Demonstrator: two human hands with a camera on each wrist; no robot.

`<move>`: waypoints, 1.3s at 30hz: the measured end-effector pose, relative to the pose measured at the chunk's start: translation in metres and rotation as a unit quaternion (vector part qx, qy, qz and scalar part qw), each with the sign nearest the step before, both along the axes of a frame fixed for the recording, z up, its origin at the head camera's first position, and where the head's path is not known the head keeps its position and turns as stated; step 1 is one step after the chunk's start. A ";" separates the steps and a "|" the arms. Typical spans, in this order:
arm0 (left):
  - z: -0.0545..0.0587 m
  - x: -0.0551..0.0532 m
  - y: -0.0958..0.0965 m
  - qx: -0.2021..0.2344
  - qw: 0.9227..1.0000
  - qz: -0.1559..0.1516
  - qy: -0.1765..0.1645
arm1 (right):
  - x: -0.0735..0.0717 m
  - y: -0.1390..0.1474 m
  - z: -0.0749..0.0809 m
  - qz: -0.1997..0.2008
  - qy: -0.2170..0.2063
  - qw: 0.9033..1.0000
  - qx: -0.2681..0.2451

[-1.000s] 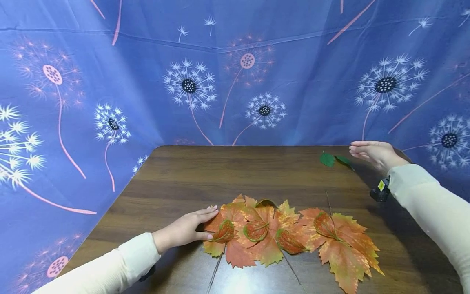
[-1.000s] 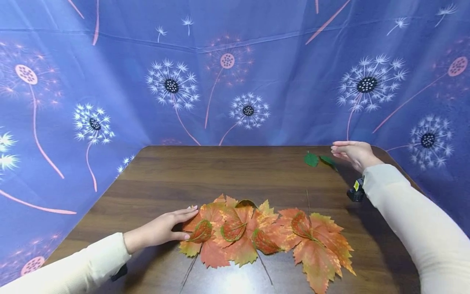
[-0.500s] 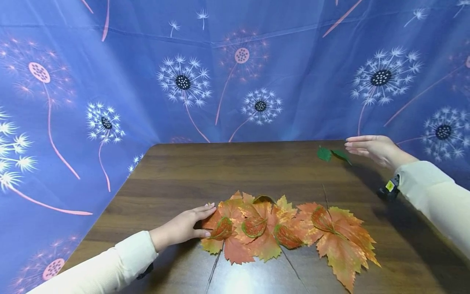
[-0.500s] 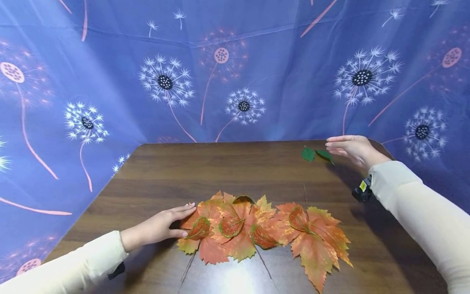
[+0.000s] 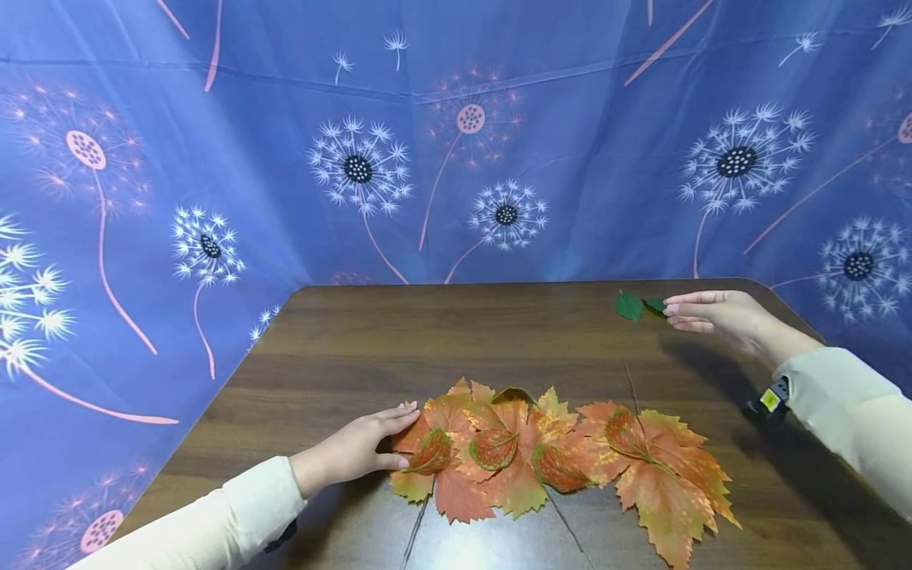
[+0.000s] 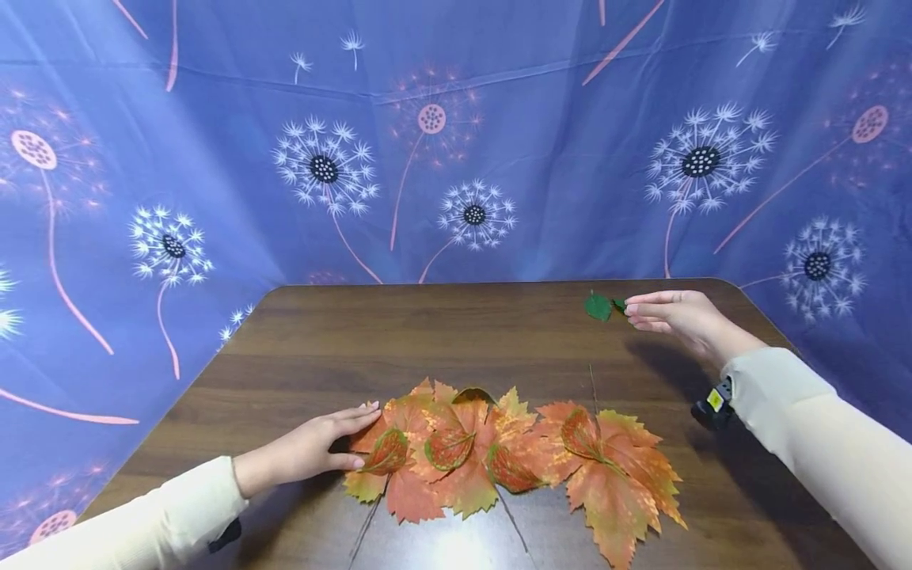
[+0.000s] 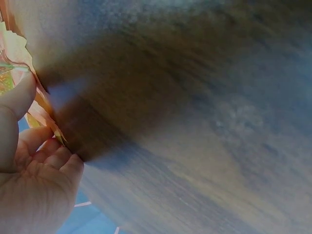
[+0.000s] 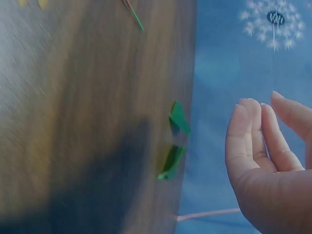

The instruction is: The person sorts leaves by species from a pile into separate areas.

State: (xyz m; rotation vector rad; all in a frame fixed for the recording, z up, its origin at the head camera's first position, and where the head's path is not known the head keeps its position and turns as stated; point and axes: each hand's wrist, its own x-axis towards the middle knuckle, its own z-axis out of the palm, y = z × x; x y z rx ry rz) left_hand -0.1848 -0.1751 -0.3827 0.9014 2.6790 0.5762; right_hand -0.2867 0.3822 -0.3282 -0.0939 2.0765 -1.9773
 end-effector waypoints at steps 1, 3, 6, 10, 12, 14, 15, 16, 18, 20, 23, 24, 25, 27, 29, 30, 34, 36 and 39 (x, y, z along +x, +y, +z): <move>0.000 0.000 0.000 0.001 1.000 0.000 0.002 | 0.003 -0.003 -0.001 0.004 0.002 1.000 0.007; 0.001 0.000 0.001 0.001 1.000 0.000 0.006 | 0.011 -0.008 -0.002 0.010 0.003 0.999 0.035; 0.002 0.000 0.001 -0.003 1.000 0.000 0.006 | 0.022 -0.017 -0.003 0.021 0.007 0.996 0.081; 0.003 0.000 -0.001 -0.006 1.000 -0.005 0.014 | 0.034 -0.032 -0.003 0.045 0.023 0.993 0.109; 0.003 0.000 -0.001 -0.005 1.000 -0.004 0.016 | 0.040 -0.039 -0.004 0.056 0.024 0.990 0.126; 0.003 0.000 -0.001 -0.004 1.000 -0.003 0.016 | 0.045 -0.045 -0.004 0.067 0.018 0.986 0.152; 0.003 0.000 -0.001 -0.004 1.000 -0.003 0.015 | 0.047 -0.048 -0.005 0.074 0.016 0.984 0.164; 0.002 0.000 -0.001 -0.003 1.000 -0.002 0.012 | 0.050 -0.051 -0.006 0.082 0.011 0.981 0.175; 0.001 0.001 -0.001 -0.002 1.000 -0.003 0.010 | 0.054 -0.055 -0.008 0.104 0.004 0.976 0.190; 0.000 0.002 -0.001 0.001 1.000 -0.004 0.008 | 0.057 -0.058 -0.011 0.137 0.008 0.972 0.189; -0.001 0.002 -0.002 0.005 1.000 -0.002 0.008 | 0.061 -0.059 -0.016 0.175 0.014 0.970 0.168; -0.001 0.002 -0.002 0.006 1.000 0.001 0.005 | 0.062 -0.059 -0.018 0.182 0.015 0.970 0.162; -0.001 0.002 -0.002 0.007 1.000 0.001 0.004 | 0.064 -0.059 -0.021 0.186 0.014 0.970 0.157; -0.002 0.002 -0.002 0.005 1.000 0.001 0.002 | 0.067 -0.060 -0.025 0.186 0.009 0.970 0.154; -0.003 0.002 -0.002 0.001 1.000 -0.001 0.001 | 0.072 -0.062 -0.029 0.182 0.002 0.970 0.162; -0.002 0.002 -0.002 0.000 1.000 -0.003 0.000 | 0.075 -0.063 -0.031 0.179 -0.001 0.970 0.167; -0.001 0.001 -0.001 -0.005 1.000 -0.006 0.006 | 0.084 -0.068 -0.034 0.166 0.001 0.968 0.186; 0.000 0.001 -0.001 -0.006 1.000 -0.005 0.006 | 0.087 -0.071 -0.034 0.160 0.006 0.968 0.195; 0.001 0.002 -0.001 -0.006 1.000 -0.005 0.006 | 0.094 -0.076 -0.035 0.157 0.013 0.966 0.205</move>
